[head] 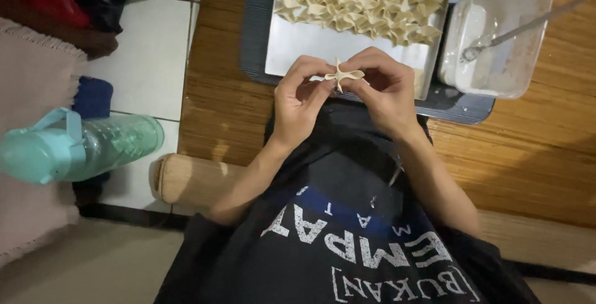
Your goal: The person is folding square pastry sheets into decorative star shapes. They use a fork to apply a liquid adhesive to the center of each sheet before folding the corners inward.
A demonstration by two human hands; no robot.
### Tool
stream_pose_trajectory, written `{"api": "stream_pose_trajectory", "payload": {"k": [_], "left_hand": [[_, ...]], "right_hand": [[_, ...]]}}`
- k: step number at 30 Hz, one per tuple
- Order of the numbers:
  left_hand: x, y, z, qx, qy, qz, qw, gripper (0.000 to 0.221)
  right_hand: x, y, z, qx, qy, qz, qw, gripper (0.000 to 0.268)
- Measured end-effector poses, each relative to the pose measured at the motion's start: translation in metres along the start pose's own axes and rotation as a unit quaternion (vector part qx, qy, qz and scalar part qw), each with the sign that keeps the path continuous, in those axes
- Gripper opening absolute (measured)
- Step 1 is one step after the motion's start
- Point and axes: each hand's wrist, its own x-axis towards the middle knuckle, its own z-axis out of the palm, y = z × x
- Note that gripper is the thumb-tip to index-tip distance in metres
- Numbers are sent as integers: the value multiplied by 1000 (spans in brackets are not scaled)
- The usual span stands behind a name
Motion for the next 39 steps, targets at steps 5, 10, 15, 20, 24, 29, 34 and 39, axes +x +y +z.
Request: {"api": "stream_pose_trajectory", "payload": {"k": [5,10,15,20,24,29,34,39], "left_hand": [[3,-11,-20,11,25,12,1000,5],[3,-22,-32,7,49,6,999,4],[0,-17,-34,-32,92,-29,995,11],[1,-20,-32,57,165,-3,985,12],[1,-19,-28,72,184,2,980,12],[0,-22,-32,97,152,-17,984,24],[0,-19,-40,101,109,-48,988,33],[-4,-13,-46,44,110,-63,991,41]], "right_hand": [[13,3,19,-57,-8,-16,998,16],[22,11,26,-61,-22,3,998,14],[34,-3,38,-10,-59,149,987,53],[32,8,40,20,-60,142,988,37],[35,3,51,-53,-51,153,986,21],[47,8,52,-157,-45,107,981,17],[64,15,47,-219,-65,39,973,11],[77,27,49,-266,-79,-30,960,15]]}}
